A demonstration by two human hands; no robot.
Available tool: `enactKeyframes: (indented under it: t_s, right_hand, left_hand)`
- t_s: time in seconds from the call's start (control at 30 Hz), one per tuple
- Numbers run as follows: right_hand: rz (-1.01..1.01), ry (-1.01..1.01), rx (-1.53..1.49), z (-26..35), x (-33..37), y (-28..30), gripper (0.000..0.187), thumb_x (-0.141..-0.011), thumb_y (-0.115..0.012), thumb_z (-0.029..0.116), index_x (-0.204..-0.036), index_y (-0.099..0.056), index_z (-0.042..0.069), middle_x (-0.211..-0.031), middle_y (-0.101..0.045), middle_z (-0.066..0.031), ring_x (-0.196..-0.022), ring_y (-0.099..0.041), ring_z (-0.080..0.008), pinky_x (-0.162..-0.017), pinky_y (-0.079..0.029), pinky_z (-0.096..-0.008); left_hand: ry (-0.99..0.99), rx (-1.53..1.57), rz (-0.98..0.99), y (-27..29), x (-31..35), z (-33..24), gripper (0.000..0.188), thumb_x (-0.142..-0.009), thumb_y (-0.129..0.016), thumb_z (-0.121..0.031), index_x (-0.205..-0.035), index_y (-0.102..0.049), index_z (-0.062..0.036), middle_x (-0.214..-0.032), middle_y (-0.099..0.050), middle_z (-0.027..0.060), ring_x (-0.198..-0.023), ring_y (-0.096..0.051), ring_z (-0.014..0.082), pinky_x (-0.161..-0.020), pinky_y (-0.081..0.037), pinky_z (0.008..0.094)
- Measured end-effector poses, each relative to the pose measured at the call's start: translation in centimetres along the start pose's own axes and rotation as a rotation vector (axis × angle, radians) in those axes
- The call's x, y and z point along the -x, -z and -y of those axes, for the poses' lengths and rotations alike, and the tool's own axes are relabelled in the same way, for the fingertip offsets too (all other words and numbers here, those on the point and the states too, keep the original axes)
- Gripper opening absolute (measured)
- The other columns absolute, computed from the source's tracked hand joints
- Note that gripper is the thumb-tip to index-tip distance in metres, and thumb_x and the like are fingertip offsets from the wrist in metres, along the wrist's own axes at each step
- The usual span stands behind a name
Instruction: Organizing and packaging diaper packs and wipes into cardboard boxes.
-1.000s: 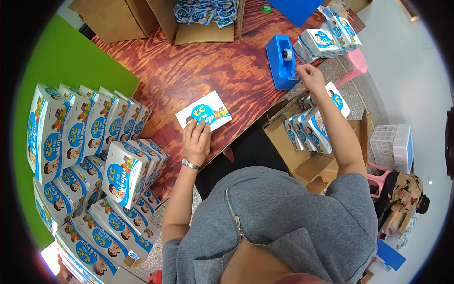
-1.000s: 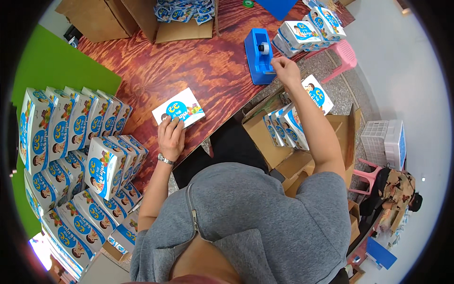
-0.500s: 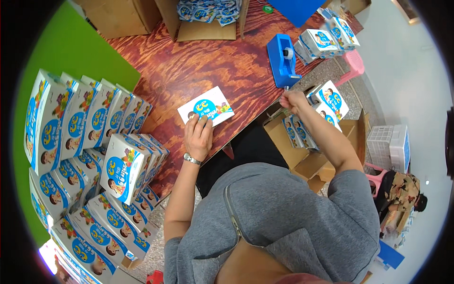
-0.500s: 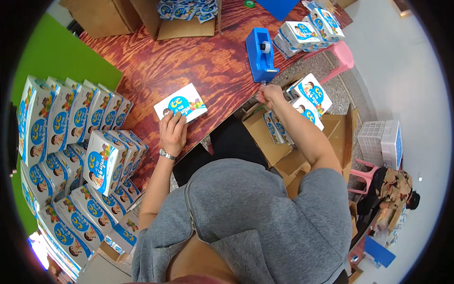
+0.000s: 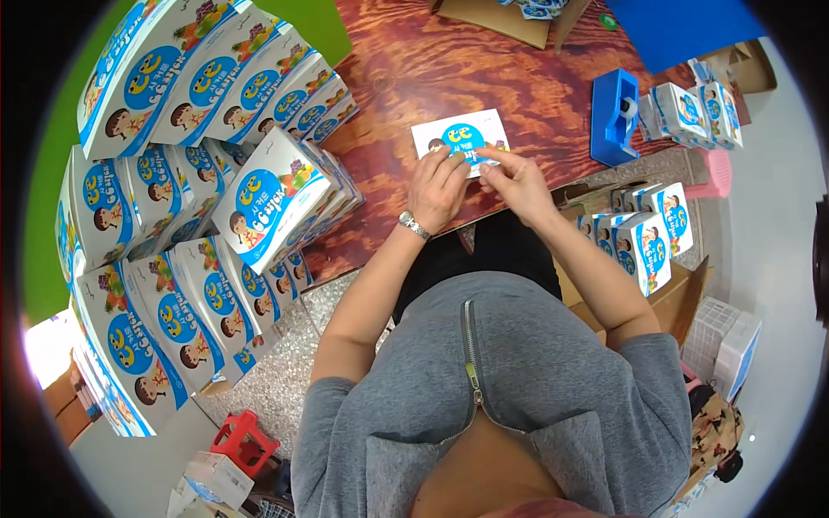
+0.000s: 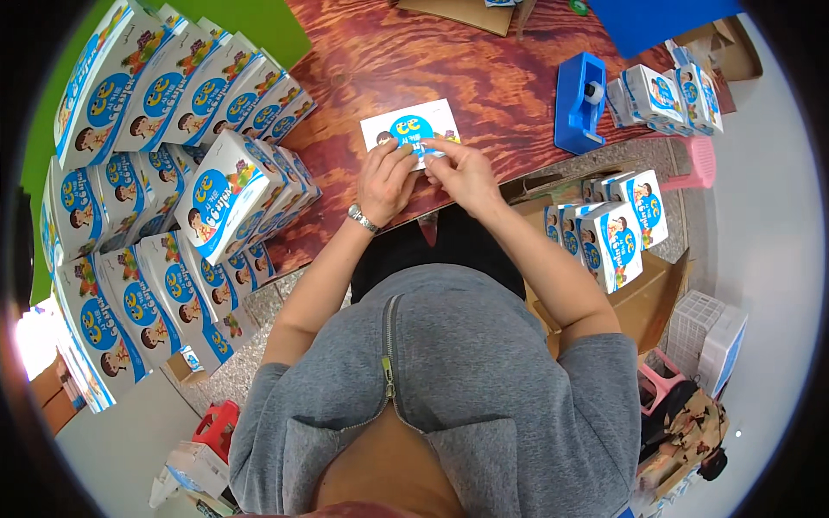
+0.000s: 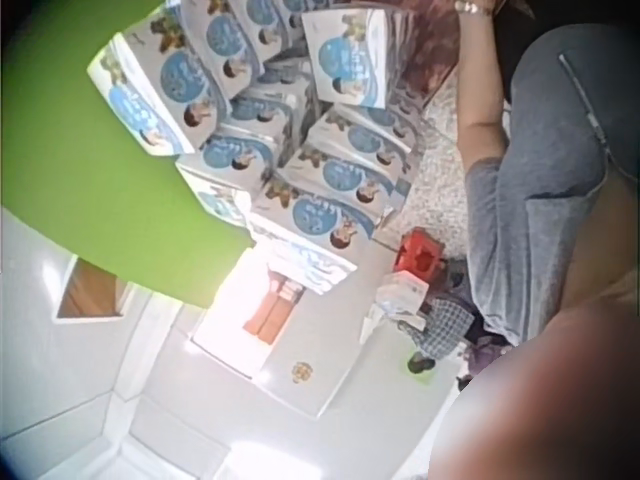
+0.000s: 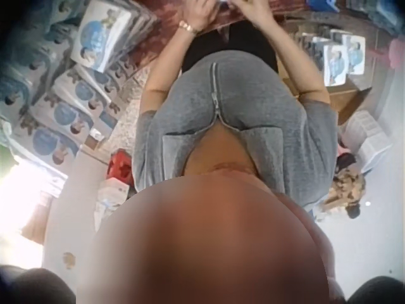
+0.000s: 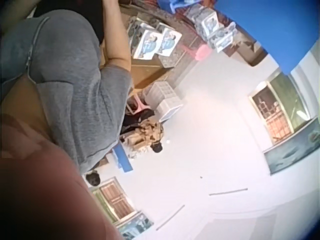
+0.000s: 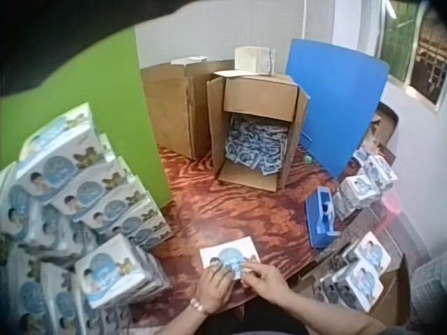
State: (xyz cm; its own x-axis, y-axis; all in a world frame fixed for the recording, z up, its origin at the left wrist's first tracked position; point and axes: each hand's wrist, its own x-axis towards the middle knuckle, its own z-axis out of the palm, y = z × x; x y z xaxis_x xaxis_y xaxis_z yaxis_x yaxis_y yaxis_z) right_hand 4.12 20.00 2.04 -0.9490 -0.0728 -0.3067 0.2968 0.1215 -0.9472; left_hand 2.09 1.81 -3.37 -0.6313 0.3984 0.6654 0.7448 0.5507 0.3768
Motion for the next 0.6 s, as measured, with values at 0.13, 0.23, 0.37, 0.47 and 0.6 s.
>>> enactKeyframes:
  t_s: [0.13,0.23,0.37,0.47,0.6]
  right_hand:
    - [-0.143,-0.016,0.048,-2.1,0.1,-2.4,0.035,-0.096,-0.062,0.006,-0.131,-0.061,0.001,-0.081,-0.068,-0.0031,-0.07,-0.061,-0.0071,-0.063,-0.05,-0.022]
    - [-0.151,-0.032,0.072,-1.5,0.7,-2.9,0.04,-0.094,-0.064,0.006,-0.134,-0.057,0.003,-0.077,-0.068,-0.0029,-0.067,-0.06,-0.0063,-0.059,-0.048,-0.0218]
    - [-0.142,-0.005,0.113,-2.1,0.6,-2.8,0.042,-0.094,-0.064,0.007,-0.136,-0.056,0.005,-0.074,-0.067,-0.0023,-0.066,-0.061,-0.0058,-0.059,-0.047,-0.022]
    - [-0.145,0.034,0.159,-2.7,0.7,-2.7,0.044,-0.095,-0.064,0.008,-0.137,-0.054,0.009,-0.071,-0.067,-0.0019,-0.067,-0.061,-0.006,-0.06,-0.048,-0.0233]
    - [-0.195,0.263,0.356,-4.5,0.2,-2.2,0.046,-0.095,-0.065,0.012,-0.139,-0.052,0.013,-0.069,-0.067,-0.0059,-0.063,-0.066,-0.0124,-0.058,-0.05,-0.0278]
  left_hand:
    - [0.049,0.052,-0.018,0.0,0.3,0.0,0.034,-0.074,-0.073,-0.005,-0.107,-0.064,-0.0029,-0.115,-0.065,0.0134,-0.111,-0.059,0.0341,-0.095,-0.048,0.0472]
    - [0.064,0.058,-0.04,0.0,0.4,0.0,0.04,-0.072,-0.075,-0.004,-0.11,-0.063,-0.0042,-0.115,-0.066,0.0131,-0.113,-0.059,0.0335,-0.093,-0.049,0.0459]
    - [0.022,0.019,-0.006,0.4,0.3,-0.1,0.039,-0.072,-0.074,-0.004,-0.109,-0.065,-0.0057,-0.116,-0.064,0.0122,-0.113,-0.059,0.0345,-0.093,-0.049,0.0464]
    - [-0.018,-0.03,0.018,0.5,0.1,-0.3,0.036,-0.073,-0.073,-0.004,-0.108,-0.068,-0.0079,-0.116,-0.063,0.0117,-0.112,-0.058,0.0354,-0.092,-0.048,0.047]
    - [0.035,0.015,0.036,0.2,-0.2,-0.2,0.031,-0.076,-0.072,-0.008,-0.107,-0.07,-0.0102,-0.115,-0.062,0.0114,-0.112,-0.057,0.0353,-0.093,-0.047,0.048]
